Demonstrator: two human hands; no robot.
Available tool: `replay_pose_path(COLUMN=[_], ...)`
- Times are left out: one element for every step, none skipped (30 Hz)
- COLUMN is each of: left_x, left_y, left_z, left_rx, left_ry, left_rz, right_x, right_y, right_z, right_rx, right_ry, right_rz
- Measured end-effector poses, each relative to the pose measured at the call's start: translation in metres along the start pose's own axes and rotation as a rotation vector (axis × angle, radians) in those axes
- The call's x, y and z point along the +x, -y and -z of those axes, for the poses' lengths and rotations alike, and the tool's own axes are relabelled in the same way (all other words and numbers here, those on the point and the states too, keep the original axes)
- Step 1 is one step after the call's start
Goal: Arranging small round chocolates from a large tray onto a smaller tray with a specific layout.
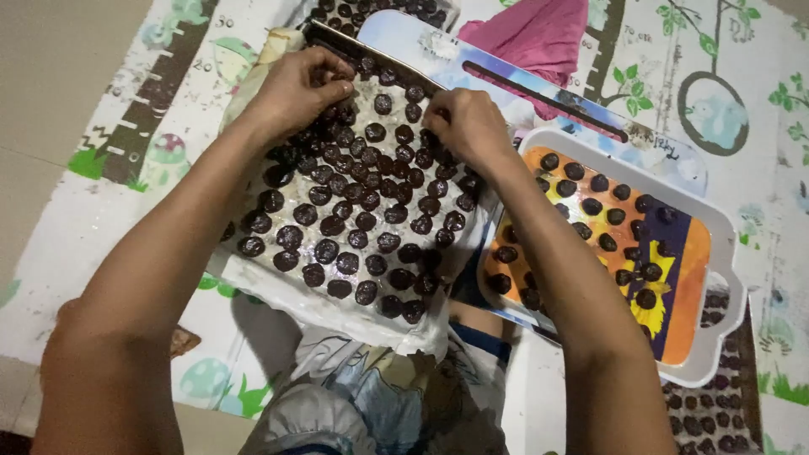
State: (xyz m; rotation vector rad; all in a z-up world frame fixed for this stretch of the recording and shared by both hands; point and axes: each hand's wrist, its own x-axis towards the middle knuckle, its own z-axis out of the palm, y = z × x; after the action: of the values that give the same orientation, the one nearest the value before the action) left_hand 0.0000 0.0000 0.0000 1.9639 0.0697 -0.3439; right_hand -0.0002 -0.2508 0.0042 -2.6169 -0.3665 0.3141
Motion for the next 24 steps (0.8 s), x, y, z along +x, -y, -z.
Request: replay_pose_path(left_x=[0.001, 0.001, 0.004, 0.006, 0.009, 0.010, 0.010, 0.011, 0.011, 0.011, 0.012, 0.019, 0.026, 0.033, 0.044, 0.055, 0.066, 0.068, 0.069, 0.070, 0.068, 0.066, 0.065, 0.067], left_y=[0.000, 0.001, 0.002, 0.004, 0.007, 0.004, 0.001, -0.002, -0.005, -0.008, -0.011, -0.007, -0.003, 0.001, 0.008, 0.015, 0.022, 0.024, 0.026, 0.028, 0.027, 0.026, 0.024, 0.029], left_z=[0.003, 0.006, 0.009, 0.012, 0.014, 0.012, 0.009, 0.006, 0.001, -0.005, -0.010, -0.015, -0.020, -0.026, -0.030, -0.034, -0.037, -0.038, -0.039, -0.039, -0.037, -0.034, -0.032, -0.030], left_rx=[-0.001, -0.003, 0.000, 0.006, 0.010, 0.010, 0.154, 0.298, 0.298, 0.423, 0.549, 0.550, 0.504, 0.458, 0.456, 0.555, 0.654, 0.652, 0.691, 0.729, 0.730, 0.758, 0.786, 0.788], left_ry=[0.011, 0.023, 0.017, -0.012, -0.038, -0.041, -0.056, -0.070, -0.072, -0.052, -0.031, -0.033, -0.001, 0.031, 0.031, 0.009, -0.014, -0.014, -0.004, 0.005, 0.005, 0.004, 0.003, 0.003], left_rz=[-0.047, -0.094, -0.096, -0.104, -0.109, -0.109, -0.165, -0.220, -0.219, -0.199, -0.179, -0.179, -0.185, -0.191, -0.191, -0.231, -0.268, -0.267, -0.271, -0.274, -0.270, -0.281, -0.295, -0.292], right_x=[0.000, -0.001, -0.002, -0.003, -0.004, -0.005, -0.006, -0.007, -0.009, -0.012, -0.015, -0.013, -0.012, -0.011, -0.009, -0.008, -0.006, -0.006, -0.006, -0.007, -0.005, -0.002, 0.000, 0.000], right_y=[0.002, 0.004, 0.001, -0.001, -0.004, -0.005, -0.006, -0.007, -0.002, 0.004, 0.009, 0.009, 0.008, 0.007, 0.008, 0.008, 0.008, 0.008, 0.008, 0.009, 0.012, 0.016, 0.019, 0.029], right_z=[0.003, 0.006, 0.005, 0.004, 0.002, 0.001, -0.001, -0.002, -0.001, 0.000, 0.002, 0.000, -0.002, -0.004, -0.006, -0.008, -0.011, -0.011, -0.011, -0.012, -0.014, -0.017, -0.018, -0.021], right_rx=[-0.002, -0.005, -0.005, 0.019, 0.041, 0.040, 0.044, 0.047, 0.048, 0.059, 0.071, 0.072, 0.100, 0.128, 0.126, 0.100, 0.075, 0.074, 0.074, 0.075, 0.077, 0.093, 0.108, 0.111], right_ry=[0.019, 0.038, 0.035, 0.026, 0.020, 0.020, 0.009, -0.003, -0.002, 0.011, 0.023, 0.023, 0.014, 0.006, 0.007, -0.020, -0.046, -0.044, -0.053, -0.063, -0.060, -0.068, -0.079, -0.078], right_rz=[-0.041, -0.082, -0.076, -0.039, -0.005, -0.002, 0.029, 0.061, 0.063, 0.024, -0.015, -0.013, 0.025, 0.063, 0.062, 0.089, 0.117, 0.116, 0.134, 0.152, 0.153, 0.180, 0.206, 0.207])
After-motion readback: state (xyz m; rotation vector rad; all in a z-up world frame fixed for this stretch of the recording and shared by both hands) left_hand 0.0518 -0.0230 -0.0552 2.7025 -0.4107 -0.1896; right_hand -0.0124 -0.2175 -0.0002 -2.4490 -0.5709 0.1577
